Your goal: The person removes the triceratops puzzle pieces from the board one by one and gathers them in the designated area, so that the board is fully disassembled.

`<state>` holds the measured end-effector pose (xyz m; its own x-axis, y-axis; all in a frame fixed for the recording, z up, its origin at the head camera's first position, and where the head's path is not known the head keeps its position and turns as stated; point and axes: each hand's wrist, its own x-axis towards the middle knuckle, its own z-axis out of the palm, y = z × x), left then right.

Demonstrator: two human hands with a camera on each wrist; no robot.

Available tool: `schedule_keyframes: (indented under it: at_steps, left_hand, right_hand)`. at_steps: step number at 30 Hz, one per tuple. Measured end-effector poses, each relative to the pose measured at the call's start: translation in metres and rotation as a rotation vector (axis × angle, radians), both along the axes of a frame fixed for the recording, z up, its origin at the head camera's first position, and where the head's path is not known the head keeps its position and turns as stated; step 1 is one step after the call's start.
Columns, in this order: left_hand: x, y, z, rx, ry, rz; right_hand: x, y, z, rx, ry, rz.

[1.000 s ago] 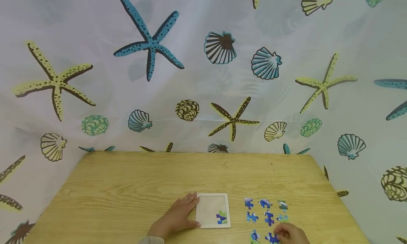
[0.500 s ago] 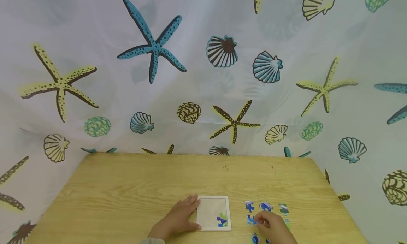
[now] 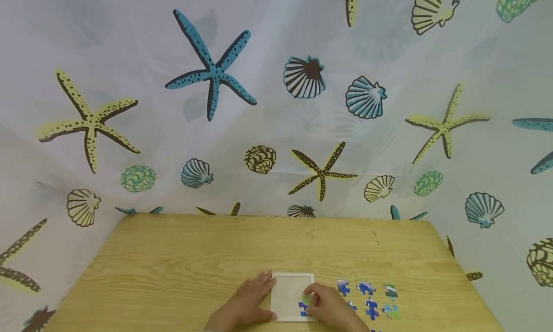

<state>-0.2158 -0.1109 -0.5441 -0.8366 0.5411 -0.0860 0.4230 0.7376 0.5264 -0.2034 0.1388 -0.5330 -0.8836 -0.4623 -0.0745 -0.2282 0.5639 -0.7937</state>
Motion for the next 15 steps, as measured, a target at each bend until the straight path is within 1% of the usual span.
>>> schedule_keyframes:
  at_steps: [5,11,15]
  left_hand:
    - [0.0018,0.0005,0.0004,0.01,0.004,-0.005]
    - [0.0006,-0.0001,-0.0018,0.01,0.013,-0.003]
    - [0.0002,-0.0008,-0.0031,0.005,0.007,-0.002]
  right_hand:
    - [0.002,-0.004,-0.0036,-0.001,-0.033,-0.001]
    - [0.0017,-0.0052,-0.0027,0.01,-0.006,-0.001]
    - [0.0007,-0.0049,-0.0033,0.016,0.01,0.01]
